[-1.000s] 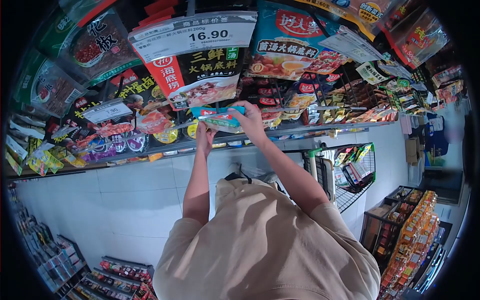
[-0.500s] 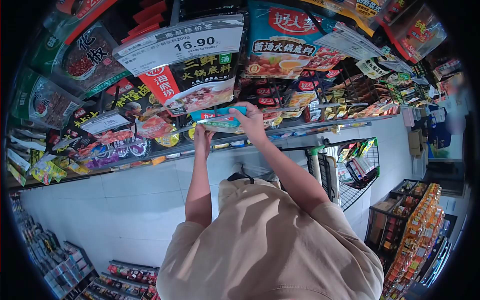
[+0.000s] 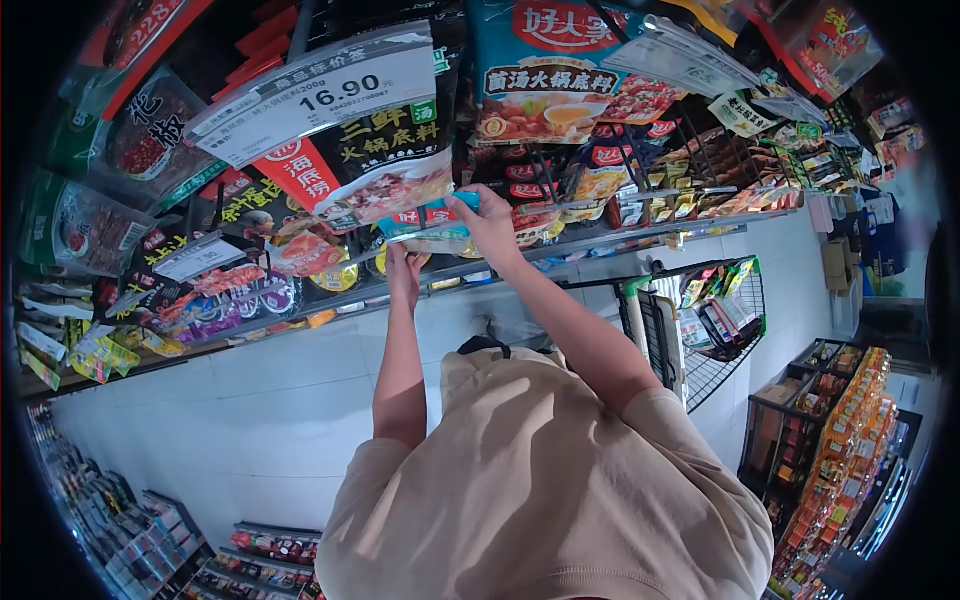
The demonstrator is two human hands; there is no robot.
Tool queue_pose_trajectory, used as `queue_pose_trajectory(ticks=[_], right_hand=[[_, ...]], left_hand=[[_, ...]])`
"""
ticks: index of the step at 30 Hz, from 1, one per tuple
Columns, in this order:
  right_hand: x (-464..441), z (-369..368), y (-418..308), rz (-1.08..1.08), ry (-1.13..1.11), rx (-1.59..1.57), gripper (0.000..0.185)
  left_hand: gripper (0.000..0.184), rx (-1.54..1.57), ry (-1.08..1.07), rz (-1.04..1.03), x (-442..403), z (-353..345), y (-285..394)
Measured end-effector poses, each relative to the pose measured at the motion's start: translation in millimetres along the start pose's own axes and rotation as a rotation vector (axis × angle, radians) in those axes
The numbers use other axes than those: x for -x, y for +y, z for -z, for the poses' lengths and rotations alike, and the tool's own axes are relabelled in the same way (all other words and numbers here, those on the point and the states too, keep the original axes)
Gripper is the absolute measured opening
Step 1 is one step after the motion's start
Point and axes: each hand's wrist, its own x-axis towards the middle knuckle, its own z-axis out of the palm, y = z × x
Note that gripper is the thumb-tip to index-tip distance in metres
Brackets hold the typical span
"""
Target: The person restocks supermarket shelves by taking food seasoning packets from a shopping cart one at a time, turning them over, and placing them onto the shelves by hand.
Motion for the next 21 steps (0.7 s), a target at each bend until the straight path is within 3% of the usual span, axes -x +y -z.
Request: queue_pose_trajectory(ticks=[3, 9, 10, 12, 16, 21], right_hand=[[1.2, 3.9, 5.4, 0.009, -0.008, 0.08, 0.02], [22.4, 24.3, 23.1, 0.202, -0.081, 0.322, 0.037], [28.0, 29.9, 27.5, 0.198, -0.056, 0.314, 0.037], [39.1, 45.7, 36.6, 0.091, -0.212, 0.379, 0.027], [60.4, 83.9, 55.9, 0.11, -0.446, 0.51, 0.023], [115.6, 140.6, 73.3, -0.096, -0.332, 0.512, 0.032]], left_hand=[[0.048, -0.001, 0.05, 0.012, -4.9, -0.8, 3.7], [0.038, 0.034, 0.114, -0.001, -21.5, -0.4, -0.5], [0.038, 0.015, 0.099, 0.011, -20.4, -4.7, 2.4], [0.038, 0.057, 0.15, -0.025, -23.4, -11.2, 5.5], [0.051, 0.073, 0.104, -0.035, -37.0, -13.2, 11.6], [0.06, 0.038, 0.035, -0.082, -39.4, -26.8, 12.8]])
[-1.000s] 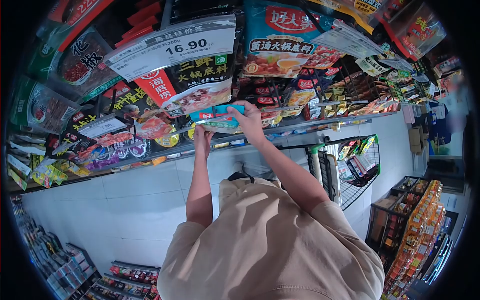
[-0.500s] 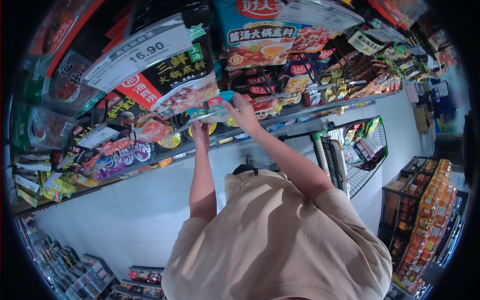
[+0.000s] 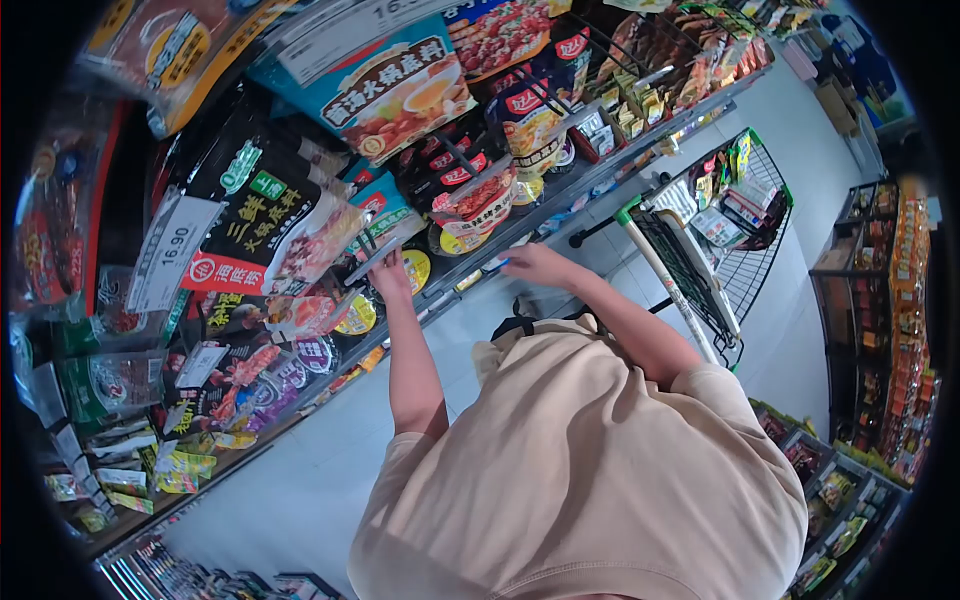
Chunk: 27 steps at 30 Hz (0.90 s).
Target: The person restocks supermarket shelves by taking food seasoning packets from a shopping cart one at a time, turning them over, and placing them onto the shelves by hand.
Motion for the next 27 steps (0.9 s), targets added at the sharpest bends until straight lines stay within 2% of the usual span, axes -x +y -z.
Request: queue_pose_trajectory(ticks=[5, 7, 10, 14, 22, 27], right_hand=[[80.2, 19.0, 40.5, -0.184, 0.116, -0.082, 0.04], [110.0, 21.3, 55.2, -0.329, 0.232, -0.26, 0.039], [148.3, 21.6, 69.0, -0.382, 0.326, -0.438, 0.039], [173.8, 16.6, 74.2, -0.407, 0.419, -0.603, 0.038], [182.9, 42.0, 78.4, -0.36, 0.425, -0.55, 0.038], [191.4, 63.9, 81.6, -0.318, 0.448, -0.526, 0.038]], left_hand=[[0.059, 0.044, 0.0, 0.023, -10.9, 0.8, -7.0], [0.057, 0.053, 0.012, 0.046, -12.6, -0.9, -6.5], [0.062, 0.02, -0.014, 0.042, -6.6, -7.2, -1.5], [0.064, -0.021, -0.049, 0.027, -5.4, -7.9, -2.9], [0.073, -0.049, -0.064, 0.042, -4.9, -25.0, -4.4], [0.083, 0.017, 0.023, 0.026, 0.5, -36.5, -5.3]])
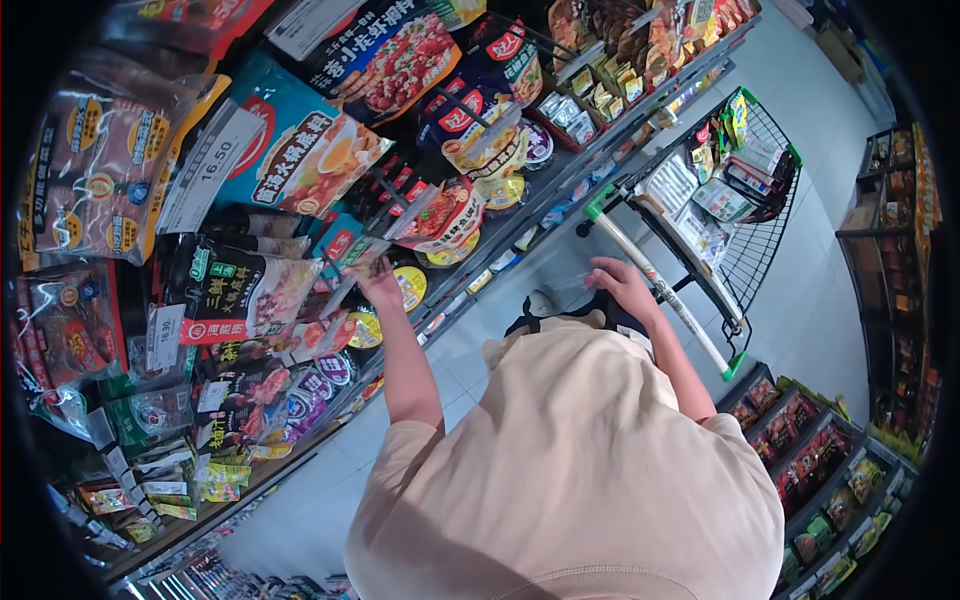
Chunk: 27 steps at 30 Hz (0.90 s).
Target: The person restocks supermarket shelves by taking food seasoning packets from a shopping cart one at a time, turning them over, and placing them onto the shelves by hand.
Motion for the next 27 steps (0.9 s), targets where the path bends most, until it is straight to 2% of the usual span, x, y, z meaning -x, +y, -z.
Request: queue_pose_trajectory(ticks=[2, 5, 6, 8, 10, 12, 14, 15, 17, 18, 20, 21, 22, 23, 24, 25, 26, 27], right_hand=[[3.3, 8.8, -5.8, 0.027, 0.004, -0.022, 0.037], [12.7, 25.1, -19.8, 0.018, 0.065, -0.146, 0.037], [14.8, 33.7, -18.6, 0.022, 0.086, -0.184, 0.035], [20.4, 50.8, -18.7, 0.025, 0.107, -0.228, 0.033], [27.3, 70.6, -22.9, 0.013, 0.191, -0.295, 0.028], [32.6, 87.7, -17.6, 0.038, 0.272, -0.339, 0.026], [39.0, 110.4, -5.8, 0.085, 0.468, -0.413, 0.03], [43.4, 118.7, -8.7, 0.115, 0.549, -0.464, 0.032], [49.6, 140.6, 6.7, 0.149, 0.687, -0.501, 0.032], [52.0, 150.2, 13.2, 0.159, 0.762, -0.52, 0.033], [58.6, 167.5, 27.3, 0.189, 0.889, -0.533, 0.025], [58.9, 176.6, 38.6, 0.191, 0.96, -0.458, 0.02], [60.3, 184.0, 49.9, 0.191, 1.023, -0.382, 0.017], [65.1, 189.0, 56.8, 0.188, 1.046, -0.389, 0.017], [69.5, 193.3, 61.9, 0.085, 1.083, -0.094, 0.019], [73.0, 197.3, 67.6, -0.023, 1.098, 0.201, 0.021], [75.4, 198.9, 83.7, -0.027, 1.109, 0.195, 0.021], [77.0, 197.9, 107.6, -0.103, 0.99, 0.383, 0.025]], left_hand=[[0.088, -0.003, -0.004, -0.001, 4.0, 3.4, -3.9], [0.103, 0.02, 0.235, 0.016, 33.0, 0.9, -12.4], [0.103, 0.017, 0.233, 0.013, 38.4, 13.6, -20.8], [0.103, 0.017, 0.236, 0.21, 37.4, 63.6, -50.1], [0.098, -0.076, 0.287, 0.322, 53.4, 96.8, -87.1], [0.095, -0.306, 0.231, 0.433, 94.0, 98.0, -117.9], [0.092, -0.592, 0.094, 0.553, 137.4, 77.8, -140.6], [0.092, -0.61, 0.058, 0.583, 149.7, 62.3, -150.8], [0.077, -0.936, -0.159, 0.669, 173.1, 28.7, -170.7], [0.077, -0.957, -0.197, 0.694, 179.8, 11.7, -181.1], [0.058, -1.298, -0.632, 0.392, 186.9, -25.1, -199.5], [0.044, -1.263, -0.712, 0.261, 184.2, -41.5, -213.8], [0.044, -1.272, -0.74, 0.267, 182.8, -55.1, -224.0], [0.042, -1.295, -0.801, 0.114, 199.8, -98.4, -218.9], [0.04, -1.31, -0.856, -0.043, 214.2, -136.9, -215.8], [0.04, -1.314, -0.872, -0.042, 222.0, -164.0, -217.6], [0.038, -1.316, -0.932, -0.174, 228.3, -188.0, -220.9], [0.037, -1.314, -0.989, -0.307, 230.6, -205.8, -228.9]])
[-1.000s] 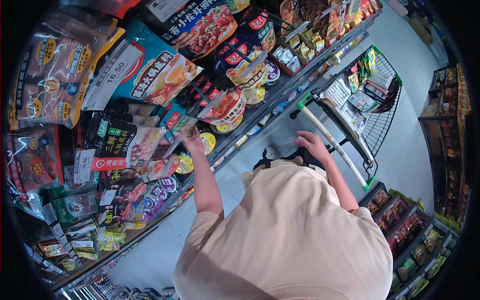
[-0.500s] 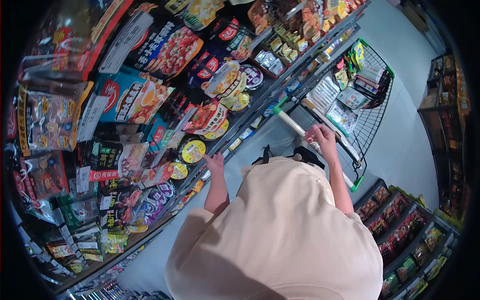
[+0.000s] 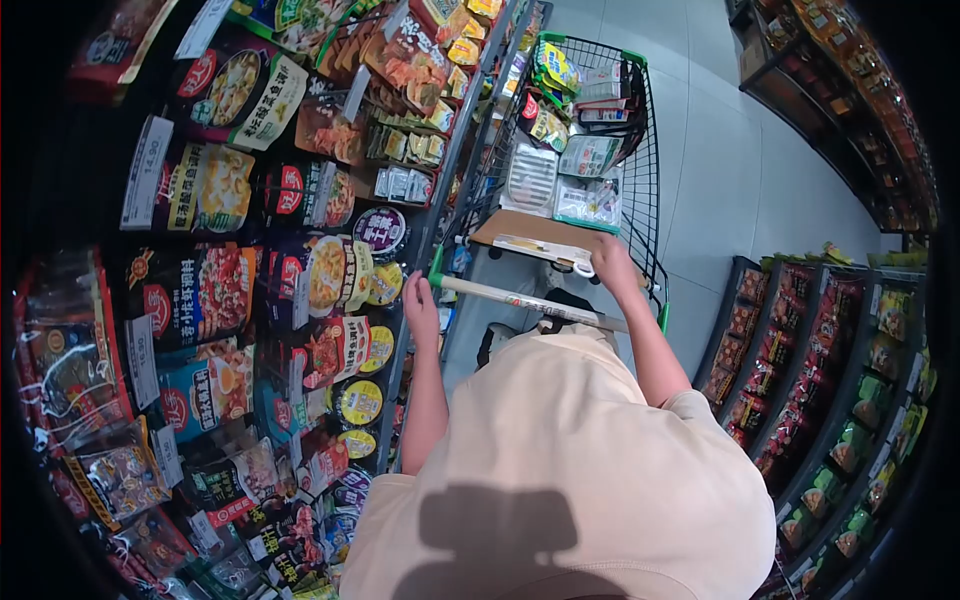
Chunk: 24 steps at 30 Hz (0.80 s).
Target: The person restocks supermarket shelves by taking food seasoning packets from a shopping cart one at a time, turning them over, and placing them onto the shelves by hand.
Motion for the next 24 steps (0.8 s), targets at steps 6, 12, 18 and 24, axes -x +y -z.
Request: queue_pose_trajectory(ticks=[6, 12, 18, 24], right_hand=[[-2.3, 20.2, -15.9, -0.165, -0.33, 0.177, 0.032], [-37.9, 26.8, 0.3, -0.218, -0.372, 0.109, 0.033], [-124.7, 9.5, 41.8, -0.457, -0.224, -0.098, 0.046], [-222.3, -26.9, 109.6, -0.824, -0.105, -0.566, 0.057]], left_hand=[[0.038, -0.293, -0.19, -0.139, -52.5, -46.6, 45.3], [0.035, -0.655, -0.132, 0.093, -62.2, -67.7, 37.9], [0.032, -0.666, -0.065, 0.078, -57.6, -75.3, 40.1], [0.029, -0.678, -0.029, 0.084, -54.2, -80.5, 43.4]])
